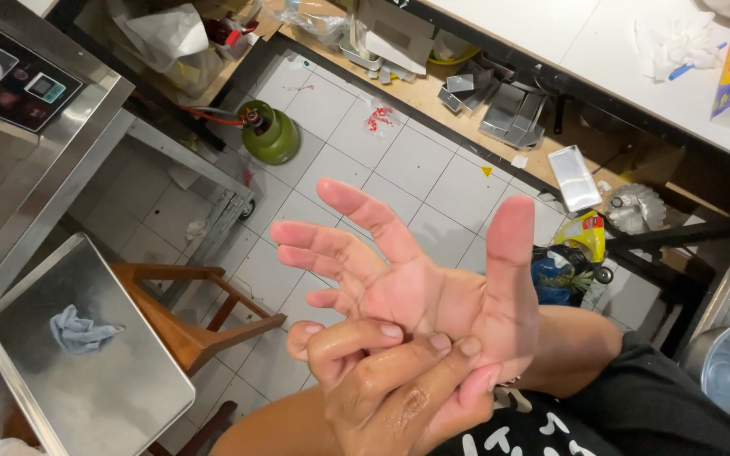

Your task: The person is preparing pineapple filling by pouring the mixture into a pan, scraping the bowl, washing the equipment, and checking on a steamer pot.

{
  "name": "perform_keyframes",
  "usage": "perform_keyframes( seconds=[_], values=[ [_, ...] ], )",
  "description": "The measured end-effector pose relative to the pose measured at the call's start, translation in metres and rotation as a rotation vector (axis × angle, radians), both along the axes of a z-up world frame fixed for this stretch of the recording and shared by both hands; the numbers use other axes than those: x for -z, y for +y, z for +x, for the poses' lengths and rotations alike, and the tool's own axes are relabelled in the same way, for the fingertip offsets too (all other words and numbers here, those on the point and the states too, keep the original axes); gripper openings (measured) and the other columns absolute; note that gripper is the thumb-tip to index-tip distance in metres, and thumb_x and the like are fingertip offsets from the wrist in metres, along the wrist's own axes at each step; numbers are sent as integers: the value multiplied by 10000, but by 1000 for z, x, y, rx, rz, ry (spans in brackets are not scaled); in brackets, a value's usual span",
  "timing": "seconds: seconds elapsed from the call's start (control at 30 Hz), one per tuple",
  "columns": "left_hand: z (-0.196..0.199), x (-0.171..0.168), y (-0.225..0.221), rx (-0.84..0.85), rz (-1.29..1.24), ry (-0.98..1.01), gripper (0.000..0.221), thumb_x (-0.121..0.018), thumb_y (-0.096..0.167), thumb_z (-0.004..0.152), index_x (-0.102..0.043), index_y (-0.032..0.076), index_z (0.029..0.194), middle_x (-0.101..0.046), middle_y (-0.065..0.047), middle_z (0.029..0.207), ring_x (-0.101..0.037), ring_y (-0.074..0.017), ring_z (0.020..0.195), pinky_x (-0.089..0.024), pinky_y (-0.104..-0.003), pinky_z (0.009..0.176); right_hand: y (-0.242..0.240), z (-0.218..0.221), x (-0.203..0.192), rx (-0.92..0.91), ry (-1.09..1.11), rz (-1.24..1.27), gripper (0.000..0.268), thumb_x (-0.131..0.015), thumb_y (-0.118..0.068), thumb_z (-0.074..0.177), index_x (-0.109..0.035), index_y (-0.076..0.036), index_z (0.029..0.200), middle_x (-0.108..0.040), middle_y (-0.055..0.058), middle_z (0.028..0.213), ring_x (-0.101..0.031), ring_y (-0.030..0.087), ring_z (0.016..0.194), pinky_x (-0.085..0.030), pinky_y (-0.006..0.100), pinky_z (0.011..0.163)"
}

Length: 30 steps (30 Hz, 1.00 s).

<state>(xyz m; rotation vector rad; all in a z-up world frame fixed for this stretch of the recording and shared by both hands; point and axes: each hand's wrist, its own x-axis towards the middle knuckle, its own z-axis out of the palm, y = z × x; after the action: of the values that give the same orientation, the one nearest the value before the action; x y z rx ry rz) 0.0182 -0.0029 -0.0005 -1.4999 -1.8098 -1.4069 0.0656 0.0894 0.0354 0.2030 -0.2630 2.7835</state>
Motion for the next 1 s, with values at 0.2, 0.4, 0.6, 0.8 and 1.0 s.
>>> perform_keyframes(
  seconds=[0.2,0.4,0.6,0.8,1.0],
  values=[
    [-8,0,1,36,44,-57,90,-768,272,768,-737,353,792,-550,228,900,-524,-108,911,-313,-365,941,4,-6,0,46,-139,344,1141,-169,-856,721,-115,-169,1631,-200,252,1707,-203,298,1580,-194,461,1215],
    [-21,-3,16,109,210,-169,86,-766,178,758,-726,235,709,-604,122,815,-511,-152,833,-400,-313,906,11,-14,6,17,-94,328,1118,-250,-851,742,-117,-180,1626,-146,244,1733,-132,293,1614,-158,459,1242],
    [-30,-11,28,181,219,-235,272,-604,277,951,-692,154,725,-621,24,815,-498,-185,804,-417,-326,864,17,-24,12,10,-56,264,1098,-249,-845,766,-94,-183,1627,-88,241,1747,-91,279,1604,-121,439,1253],
    [-34,-16,39,65,167,-154,277,-637,420,915,-680,222,726,-584,73,782,-500,-154,754,-371,-321,840,30,-28,8,15,-82,288,1116,-232,-849,740,-100,-178,1623,-135,235,1718,-113,316,1622,-120,533,1280],
    [-43,-18,42,20,91,43,91,-730,168,795,-713,235,736,-634,91,783,-514,-161,767,-307,-336,793,35,-38,37,179,-298,595,829,-349,-668,892,-178,-256,1591,-295,175,1669,-234,332,1601,-195,495,1209]
  ],
)
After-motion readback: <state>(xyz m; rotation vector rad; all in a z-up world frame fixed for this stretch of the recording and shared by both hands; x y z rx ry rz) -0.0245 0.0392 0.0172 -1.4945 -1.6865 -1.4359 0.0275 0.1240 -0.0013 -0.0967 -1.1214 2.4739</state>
